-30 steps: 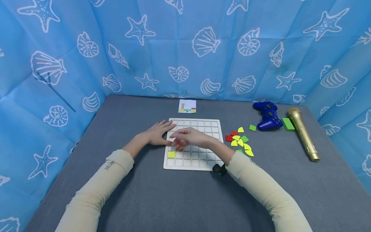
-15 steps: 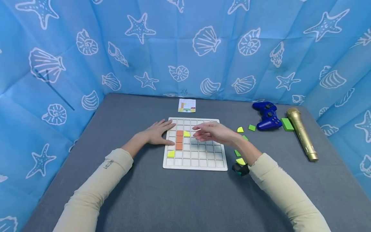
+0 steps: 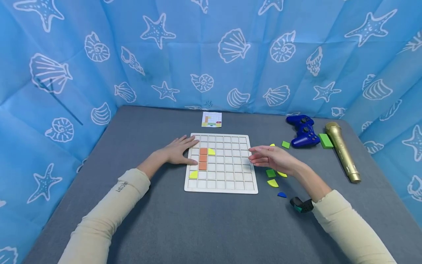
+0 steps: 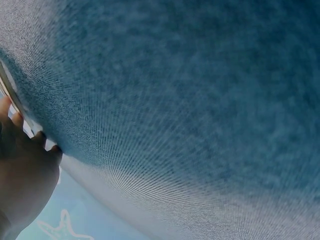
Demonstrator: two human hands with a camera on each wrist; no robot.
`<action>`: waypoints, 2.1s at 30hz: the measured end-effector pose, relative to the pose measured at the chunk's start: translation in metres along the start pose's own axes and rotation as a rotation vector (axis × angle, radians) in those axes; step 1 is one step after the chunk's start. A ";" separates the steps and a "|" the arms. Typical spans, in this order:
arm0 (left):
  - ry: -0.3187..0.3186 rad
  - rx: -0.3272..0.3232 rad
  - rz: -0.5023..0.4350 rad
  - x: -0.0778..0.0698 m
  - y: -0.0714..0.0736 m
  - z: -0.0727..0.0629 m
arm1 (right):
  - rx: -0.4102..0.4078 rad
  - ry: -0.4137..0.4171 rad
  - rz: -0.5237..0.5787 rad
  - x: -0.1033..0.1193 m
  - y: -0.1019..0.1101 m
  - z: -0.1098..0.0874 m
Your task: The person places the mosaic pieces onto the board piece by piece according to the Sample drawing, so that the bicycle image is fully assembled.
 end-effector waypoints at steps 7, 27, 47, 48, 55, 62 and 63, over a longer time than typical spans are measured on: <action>-0.010 -0.006 0.014 0.005 -0.003 0.001 | -0.010 -0.031 -0.018 -0.021 0.015 -0.017; -0.013 -0.018 -0.001 0.002 -0.001 0.001 | -0.226 0.054 -0.323 -0.052 0.021 -0.051; -0.008 -0.011 -0.005 0.004 -0.001 0.003 | -0.396 0.275 -0.709 -0.066 0.016 -0.047; -0.009 -0.012 -0.005 0.004 -0.002 0.003 | -0.412 0.274 -0.729 -0.066 0.016 -0.047; 0.003 -0.008 -0.004 0.003 0.000 0.002 | -0.462 0.272 -0.785 -0.066 0.017 -0.048; 0.004 -0.005 -0.010 0.001 0.001 0.002 | -0.462 0.294 -0.795 -0.067 0.015 -0.048; 0.004 -0.005 -0.011 0.001 0.001 0.002 | -0.461 0.297 -0.797 -0.067 0.015 -0.048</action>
Point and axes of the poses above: each hand's wrist, its own z-axis towards the middle knuckle, its own y-axis out of the back of the hand, x = y × z, the point moved 2 cm from there along z, towards the middle knuckle, and after that the axes turned 14 degrees about -y, right-handed, at the moved point
